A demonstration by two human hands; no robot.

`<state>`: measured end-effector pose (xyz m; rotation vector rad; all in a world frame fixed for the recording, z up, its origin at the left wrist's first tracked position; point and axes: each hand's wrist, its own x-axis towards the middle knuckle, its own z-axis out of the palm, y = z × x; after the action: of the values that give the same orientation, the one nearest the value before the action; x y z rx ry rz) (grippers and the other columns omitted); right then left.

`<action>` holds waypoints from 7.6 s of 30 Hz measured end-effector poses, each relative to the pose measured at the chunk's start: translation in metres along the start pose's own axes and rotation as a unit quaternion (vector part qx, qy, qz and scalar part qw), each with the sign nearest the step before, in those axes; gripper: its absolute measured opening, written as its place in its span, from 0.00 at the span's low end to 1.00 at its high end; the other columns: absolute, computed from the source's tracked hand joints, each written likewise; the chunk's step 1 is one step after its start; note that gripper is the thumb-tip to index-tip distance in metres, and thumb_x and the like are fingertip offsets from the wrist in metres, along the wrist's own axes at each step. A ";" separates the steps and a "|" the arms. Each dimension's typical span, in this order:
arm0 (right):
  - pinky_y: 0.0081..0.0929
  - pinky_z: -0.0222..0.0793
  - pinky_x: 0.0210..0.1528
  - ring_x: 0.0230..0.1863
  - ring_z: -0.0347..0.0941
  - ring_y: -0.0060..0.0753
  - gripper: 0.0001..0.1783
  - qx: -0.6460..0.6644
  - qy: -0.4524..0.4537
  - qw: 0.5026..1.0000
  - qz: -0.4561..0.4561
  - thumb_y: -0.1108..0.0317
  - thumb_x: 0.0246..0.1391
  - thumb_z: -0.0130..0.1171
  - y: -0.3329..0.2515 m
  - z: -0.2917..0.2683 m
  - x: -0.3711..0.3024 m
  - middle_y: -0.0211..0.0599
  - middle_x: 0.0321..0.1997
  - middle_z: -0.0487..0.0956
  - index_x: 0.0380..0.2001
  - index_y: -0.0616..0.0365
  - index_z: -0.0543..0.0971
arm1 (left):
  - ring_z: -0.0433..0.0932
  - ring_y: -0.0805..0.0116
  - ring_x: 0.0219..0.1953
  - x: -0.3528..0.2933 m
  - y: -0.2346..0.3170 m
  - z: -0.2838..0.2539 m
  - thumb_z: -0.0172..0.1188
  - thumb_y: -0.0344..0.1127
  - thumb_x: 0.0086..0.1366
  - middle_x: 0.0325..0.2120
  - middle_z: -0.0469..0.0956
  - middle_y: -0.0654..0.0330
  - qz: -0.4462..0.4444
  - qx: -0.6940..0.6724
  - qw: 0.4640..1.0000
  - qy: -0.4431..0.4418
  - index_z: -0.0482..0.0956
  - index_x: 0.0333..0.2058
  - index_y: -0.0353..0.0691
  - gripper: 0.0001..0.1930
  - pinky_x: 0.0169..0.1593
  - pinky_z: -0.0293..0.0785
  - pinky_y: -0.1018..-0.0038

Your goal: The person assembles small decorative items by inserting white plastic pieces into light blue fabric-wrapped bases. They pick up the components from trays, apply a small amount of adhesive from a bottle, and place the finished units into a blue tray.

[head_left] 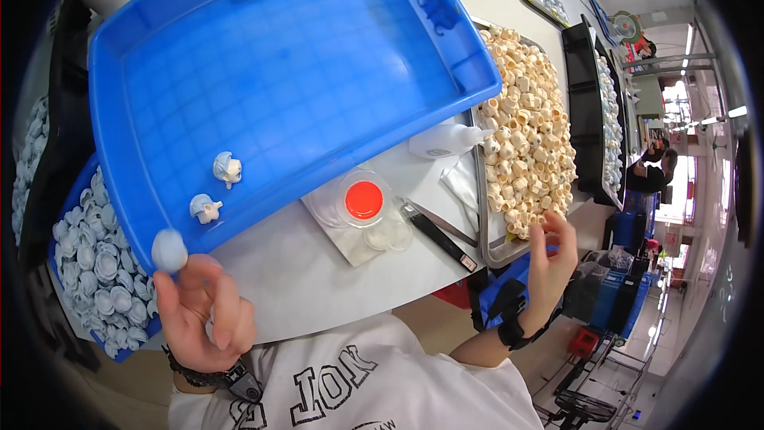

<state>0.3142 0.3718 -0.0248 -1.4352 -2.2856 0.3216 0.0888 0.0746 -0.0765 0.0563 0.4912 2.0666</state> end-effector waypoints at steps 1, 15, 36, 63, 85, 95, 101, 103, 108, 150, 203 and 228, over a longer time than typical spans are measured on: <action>0.21 0.65 0.29 0.26 0.68 0.24 0.16 -0.047 -0.044 0.998 -0.003 0.72 0.42 0.62 0.006 0.000 -0.001 0.35 0.31 0.72 0.37 0.61 0.75 | 0.60 0.71 0.11 0.002 0.002 0.002 0.31 0.55 0.67 0.15 0.65 0.59 -0.006 -0.013 1.000 -0.014 0.61 0.49 0.37 0.26 0.13 0.56 0.76; 0.18 0.66 0.33 0.31 0.69 0.23 0.13 0.157 0.056 0.986 -0.004 0.72 0.49 0.57 -0.001 -0.013 -0.004 0.37 0.37 0.76 0.38 0.65 0.72 | 0.72 0.68 0.25 0.011 0.017 0.018 0.41 0.27 0.61 0.35 0.68 0.44 -0.258 0.038 0.965 -0.020 0.59 0.44 0.29 0.13 0.17 0.71 0.82; 0.27 0.65 0.31 0.29 0.72 0.33 0.25 0.485 -0.194 0.807 -0.276 0.75 0.29 0.69 -0.120 0.053 -0.052 0.40 0.27 0.75 0.38 0.66 0.76 | 0.61 0.81 0.12 0.005 0.016 0.019 0.42 0.48 0.67 0.18 0.73 0.54 -0.245 0.217 0.942 -0.070 0.68 0.45 0.25 0.26 0.15 0.55 0.84; 0.26 0.59 0.26 0.25 0.65 0.32 0.21 0.136 -0.129 0.930 -0.318 0.74 0.28 0.69 -0.101 0.050 -0.037 0.32 0.24 0.72 0.34 0.57 0.79 | 0.66 0.80 0.23 0.006 0.008 0.013 0.49 0.40 0.65 0.36 0.71 0.55 -0.158 0.301 0.937 -0.081 0.63 0.47 0.32 0.19 0.28 0.64 0.84; 0.22 0.57 0.24 0.23 0.67 0.27 0.22 0.371 -0.249 0.783 -0.433 0.67 0.29 0.71 -0.153 0.066 -0.075 0.29 0.25 0.73 0.33 0.59 0.77 | 0.63 0.84 0.21 0.001 0.006 0.017 0.43 0.36 0.67 0.28 0.71 0.63 -0.167 0.249 0.954 -0.027 0.56 0.47 0.36 0.14 0.26 0.61 0.86; 0.25 0.58 0.28 0.28 0.67 0.31 0.26 0.360 -0.233 0.804 -0.411 0.58 0.32 0.68 -0.164 0.073 -0.083 0.31 0.31 0.73 0.37 0.59 0.77 | 0.62 0.83 0.21 0.001 0.003 0.028 0.36 0.40 0.69 0.25 0.68 0.65 -0.141 0.245 0.959 -0.024 0.44 0.59 0.34 0.25 0.25 0.60 0.86; 0.25 0.55 0.31 0.27 0.66 0.27 0.25 0.286 -0.236 0.829 -0.419 0.52 0.34 0.65 -0.161 0.068 -0.084 0.29 0.31 0.73 0.34 0.58 0.78 | 0.63 0.82 0.24 0.003 0.002 0.028 0.35 0.41 0.70 0.27 0.68 0.64 -0.136 0.348 0.927 -0.021 0.49 0.58 0.34 0.23 0.27 0.61 0.85; 0.25 0.55 0.32 0.26 0.66 0.26 0.24 0.276 -0.217 0.829 -0.436 0.51 0.35 0.64 -0.159 0.067 -0.082 0.28 0.30 0.73 0.33 0.57 0.78 | 0.63 0.81 0.24 0.001 -0.004 0.028 0.36 0.43 0.69 0.26 0.67 0.64 -0.140 0.320 0.937 -0.012 0.54 0.56 0.34 0.22 0.27 0.61 0.83; 0.24 0.54 0.31 0.24 0.64 0.25 0.23 0.289 -0.177 0.814 -0.472 0.48 0.38 0.62 -0.153 0.062 -0.077 0.27 0.29 0.72 0.31 0.56 0.79 | 0.64 0.78 0.22 -0.003 -0.010 0.009 0.50 0.54 0.61 0.22 0.67 0.64 -0.087 0.392 0.911 -0.092 0.61 0.48 0.34 0.29 0.27 0.62 0.82; 0.33 0.61 0.48 0.43 0.73 0.37 0.07 0.417 -0.236 0.754 -0.449 0.70 0.38 0.63 -0.151 0.058 -0.080 0.35 0.41 0.78 0.25 0.53 0.77 | 0.62 0.81 0.22 0.000 -0.005 0.014 0.58 0.49 0.59 0.24 0.68 0.66 -0.107 0.315 0.923 -0.194 0.70 0.40 0.35 0.21 0.25 0.58 0.82; 0.28 0.64 0.33 0.31 0.69 0.37 0.19 0.182 -0.122 0.922 -0.321 0.81 0.26 0.62 -0.096 0.049 -0.040 0.36 0.30 0.75 0.30 0.58 0.77 | 0.73 0.70 0.43 0.003 -0.010 0.017 0.57 0.20 0.55 0.42 0.72 0.53 -0.079 0.200 0.976 -0.014 0.67 0.44 0.31 0.17 0.48 0.70 0.71; 0.26 0.62 0.32 0.29 0.67 0.32 0.22 0.358 -0.283 0.784 -0.420 0.63 0.30 0.67 -0.146 0.058 -0.063 0.32 0.33 0.74 0.34 0.59 0.79 | 0.75 0.72 0.39 -0.003 -0.006 0.019 0.57 0.26 0.59 0.39 0.74 0.52 -0.140 0.200 0.970 -0.010 0.58 0.52 0.32 0.24 0.43 0.71 0.77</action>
<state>0.1944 0.2527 -0.0313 0.1379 -2.5060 1.2614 0.0994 0.0806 -0.0609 0.2323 0.8475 1.6664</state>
